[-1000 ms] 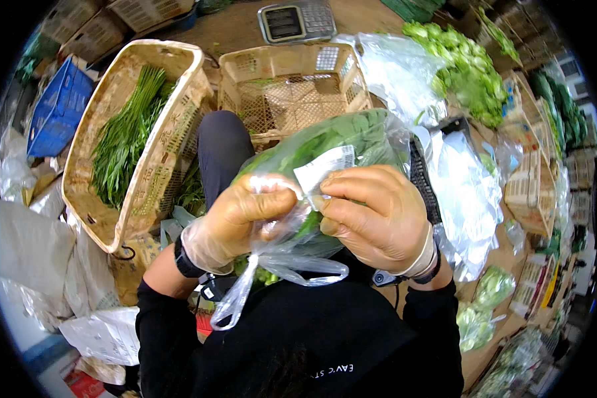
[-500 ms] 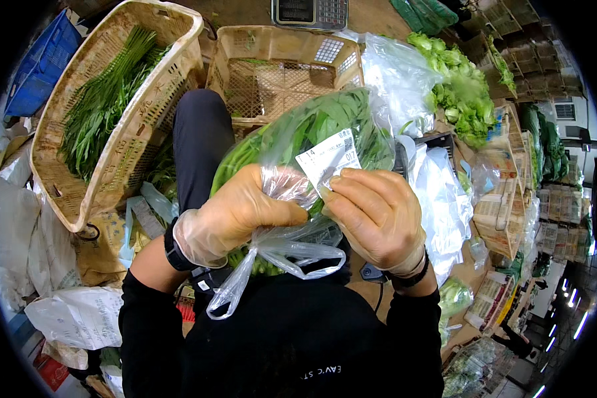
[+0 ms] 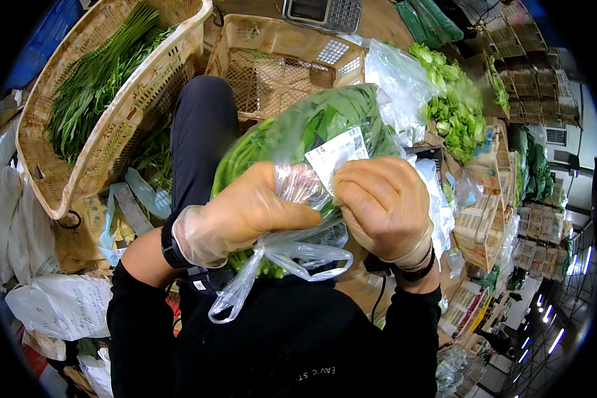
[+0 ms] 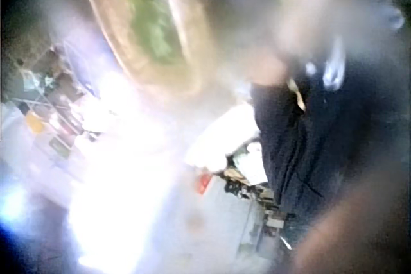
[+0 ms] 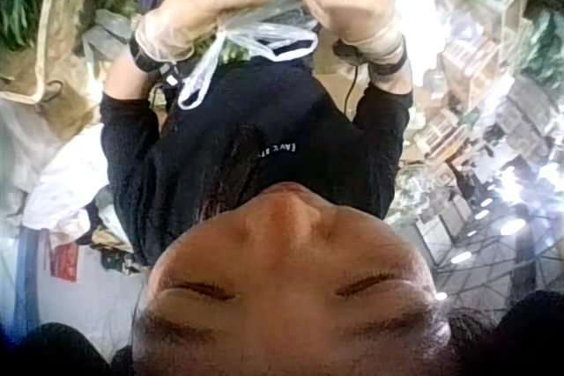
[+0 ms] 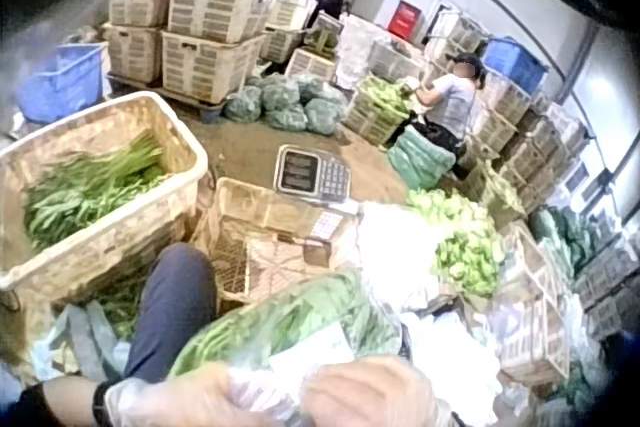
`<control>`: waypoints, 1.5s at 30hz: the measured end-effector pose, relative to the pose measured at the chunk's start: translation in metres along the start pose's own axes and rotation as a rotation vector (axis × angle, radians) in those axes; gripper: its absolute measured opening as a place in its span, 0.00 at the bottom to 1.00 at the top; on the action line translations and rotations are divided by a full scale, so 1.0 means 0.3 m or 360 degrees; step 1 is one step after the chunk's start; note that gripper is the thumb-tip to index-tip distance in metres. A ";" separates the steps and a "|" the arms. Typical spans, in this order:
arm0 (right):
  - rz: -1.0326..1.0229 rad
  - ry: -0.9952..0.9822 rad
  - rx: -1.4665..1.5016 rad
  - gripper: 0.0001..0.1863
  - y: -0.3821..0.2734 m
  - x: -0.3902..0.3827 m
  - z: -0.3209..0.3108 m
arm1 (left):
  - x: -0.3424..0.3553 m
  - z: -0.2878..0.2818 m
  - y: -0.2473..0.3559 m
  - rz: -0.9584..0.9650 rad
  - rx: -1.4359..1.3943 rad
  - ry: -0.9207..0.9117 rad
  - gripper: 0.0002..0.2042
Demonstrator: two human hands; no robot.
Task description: The person sorts leafy green vegetables into bunches, weighs them on a digital scale, places them into plastic bags, and applies labels and adhesive tape to seal the bags.
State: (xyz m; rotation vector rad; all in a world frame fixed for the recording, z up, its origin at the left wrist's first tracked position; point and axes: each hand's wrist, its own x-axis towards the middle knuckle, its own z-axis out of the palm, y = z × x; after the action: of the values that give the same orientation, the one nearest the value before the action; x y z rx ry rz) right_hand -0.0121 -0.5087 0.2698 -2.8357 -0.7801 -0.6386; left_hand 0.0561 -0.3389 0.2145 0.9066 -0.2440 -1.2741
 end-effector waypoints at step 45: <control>0.0810 -0.0117 0.0408 0.02 -0.022 -0.051 0.060 | 0.032 -0.004 -0.051 0.0131 -0.0020 0.0081 0.07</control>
State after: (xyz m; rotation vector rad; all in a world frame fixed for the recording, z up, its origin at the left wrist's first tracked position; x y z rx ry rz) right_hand -0.0208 -0.5059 0.2470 -2.6635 -0.1138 -0.3299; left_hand 0.0489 -0.3471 0.1999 0.9081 -0.2303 -1.1740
